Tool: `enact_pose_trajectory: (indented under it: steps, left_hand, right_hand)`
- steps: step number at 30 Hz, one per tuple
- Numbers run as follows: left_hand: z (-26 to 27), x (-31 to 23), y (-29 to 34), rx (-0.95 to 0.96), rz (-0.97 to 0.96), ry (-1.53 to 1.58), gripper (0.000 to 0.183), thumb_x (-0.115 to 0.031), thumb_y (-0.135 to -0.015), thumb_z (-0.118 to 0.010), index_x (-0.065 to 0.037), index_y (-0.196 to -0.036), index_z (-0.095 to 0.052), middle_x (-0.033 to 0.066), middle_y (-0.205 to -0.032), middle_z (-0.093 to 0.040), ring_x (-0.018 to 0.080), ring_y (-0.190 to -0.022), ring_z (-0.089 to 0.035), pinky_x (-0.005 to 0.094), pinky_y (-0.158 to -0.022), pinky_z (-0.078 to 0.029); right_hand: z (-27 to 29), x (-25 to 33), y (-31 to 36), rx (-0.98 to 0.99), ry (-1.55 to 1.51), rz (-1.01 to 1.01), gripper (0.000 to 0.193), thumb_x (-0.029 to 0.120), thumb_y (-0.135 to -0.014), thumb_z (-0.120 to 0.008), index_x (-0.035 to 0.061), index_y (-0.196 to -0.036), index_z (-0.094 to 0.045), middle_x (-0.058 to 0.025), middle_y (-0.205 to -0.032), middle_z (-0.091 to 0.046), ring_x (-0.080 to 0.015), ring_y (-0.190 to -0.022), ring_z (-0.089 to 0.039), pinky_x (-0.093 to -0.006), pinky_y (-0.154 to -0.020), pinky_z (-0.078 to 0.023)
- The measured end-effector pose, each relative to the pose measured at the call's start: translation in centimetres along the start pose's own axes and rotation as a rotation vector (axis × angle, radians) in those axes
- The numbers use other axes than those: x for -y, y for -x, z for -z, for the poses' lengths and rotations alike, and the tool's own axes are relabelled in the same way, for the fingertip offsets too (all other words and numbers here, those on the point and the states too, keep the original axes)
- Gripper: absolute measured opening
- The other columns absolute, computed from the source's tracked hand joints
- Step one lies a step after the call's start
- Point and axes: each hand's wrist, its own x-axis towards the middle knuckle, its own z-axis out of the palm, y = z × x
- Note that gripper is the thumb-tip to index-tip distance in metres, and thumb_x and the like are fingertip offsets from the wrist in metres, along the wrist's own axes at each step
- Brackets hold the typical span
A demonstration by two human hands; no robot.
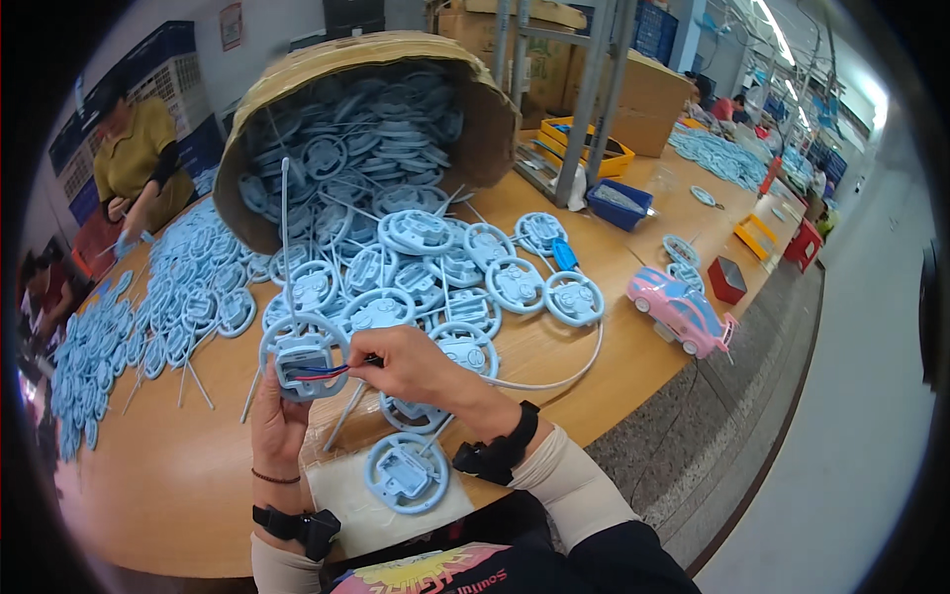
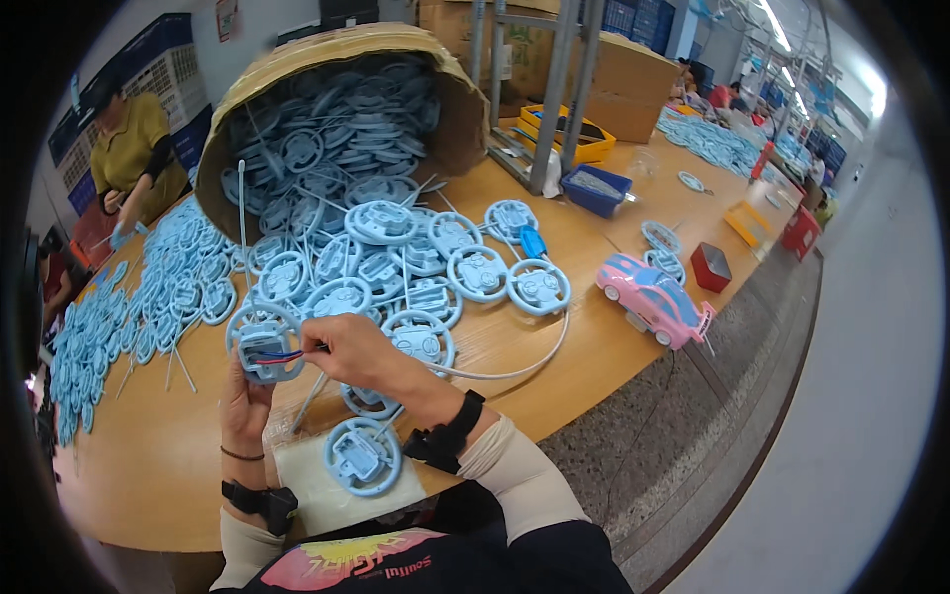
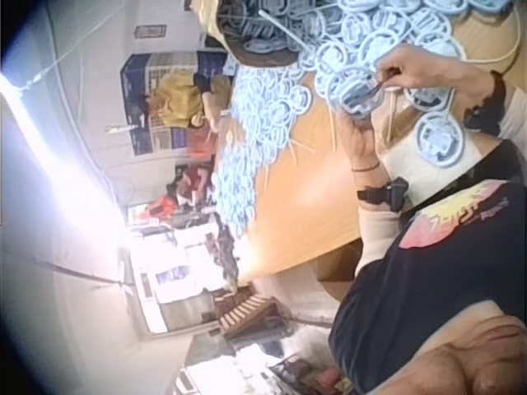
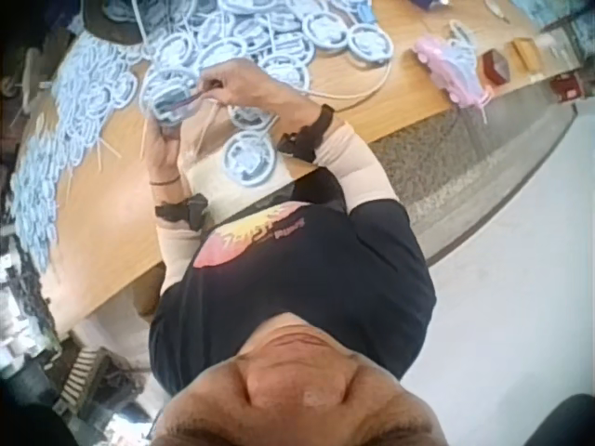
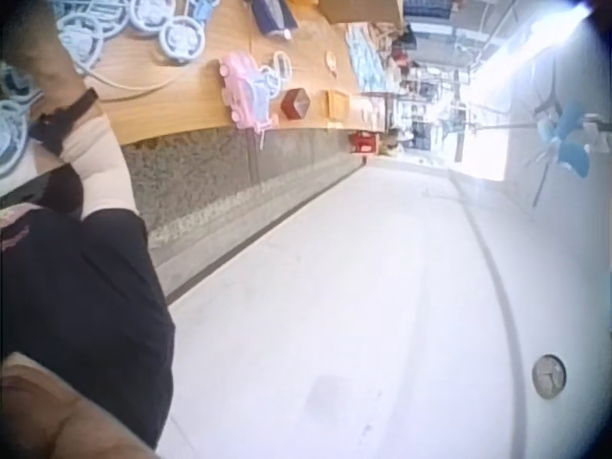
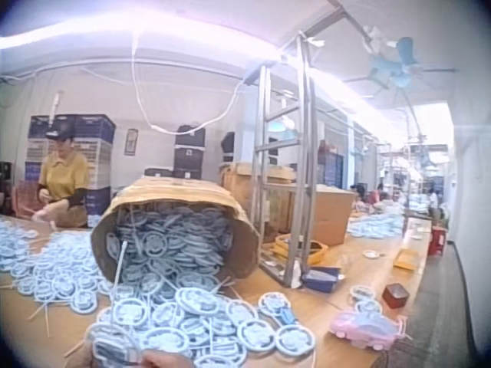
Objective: The person repeatedly picks up light blue plastic circular components from a large cardboard box and inserts a small red and blue rectangular piece into the center of each component. The person handles the items one at a time, placing the assembled units onto a wooden table. A coworker is visible in the background performing a similar task.
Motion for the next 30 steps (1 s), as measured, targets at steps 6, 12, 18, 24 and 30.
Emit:
enact_pose_trajectory:
  steps: [6, 12, 18, 24, 30]
  left_hand:
    - [-1.8, 0.0, 0.1, 0.101, 0.113, 0.029, 0.044, -0.034, -0.095, -0.041, -0.006, -0.128, -0.039, 0.0122, -0.123, -0.051, 0.0260, -0.110, -0.053, 0.0429, -0.093, -0.046]
    - [-1.7, 0.8, -0.1, 0.107, 0.077, 0.079, 0.044, -0.034, -0.095, -0.038, -0.007, -0.130, -0.037, 0.0124, -0.126, -0.048, 0.0274, -0.111, -0.052, 0.0458, -0.094, -0.045]
    - [0.3, -0.1, 0.2, 0.142, 0.094, 0.009, 0.042, -0.032, -0.096, -0.036, -0.009, -0.131, -0.036, 0.0119, -0.127, -0.047, 0.0276, -0.112, -0.051, 0.0445, -0.095, -0.044]
    - [8.5, -6.8, -6.8, -0.170, -0.165, 0.000, 0.044, -0.038, -0.095, -0.038, -0.004, -0.123, -0.045, 0.0114, -0.119, -0.054, 0.0257, -0.107, -0.054, 0.0413, -0.091, -0.045]
    - [6.5, -11.2, -14.7, -0.328, 0.052, -0.364, 0.072, -0.052, -0.080, -0.058, 0.002, -0.126, -0.042, 0.0175, -0.121, -0.052, 0.0286, -0.108, -0.052, 0.0428, -0.096, -0.039]
  right_hand:
    - [0.3, -0.4, 0.5, -0.024, 0.037, 0.009, 0.010, 0.010, -0.073, -0.065, 0.0041, -0.076, -0.058, -0.0091, -0.067, -0.060, -0.0236, -0.060, -0.059, -0.0313, -0.054, -0.044]
    - [0.2, -1.1, 0.4, -0.016, 0.020, 0.002, 0.010, 0.010, -0.072, -0.065, 0.0044, -0.076, -0.058, -0.0089, -0.066, -0.060, -0.0238, -0.060, -0.059, -0.0311, -0.054, -0.044]
    - [-0.3, -0.8, 0.2, 0.001, 0.024, -0.004, 0.011, 0.010, -0.071, -0.065, 0.0049, -0.079, -0.059, -0.0092, -0.067, -0.060, -0.0233, -0.059, -0.058, -0.0311, -0.054, -0.044]
    - [1.8, -0.7, 0.0, -0.147, -0.089, -0.130, 0.009, 0.005, -0.075, -0.067, 0.0012, -0.080, -0.060, -0.0019, -0.063, -0.056, -0.0065, -0.057, -0.048, -0.0230, -0.051, -0.039]
    - [2.9, -0.9, -0.5, -0.357, -0.171, -0.130, 0.010, 0.004, -0.077, -0.066, 0.0003, -0.080, -0.058, -0.0008, -0.064, -0.057, -0.0044, -0.057, -0.049, -0.0203, -0.052, -0.039]
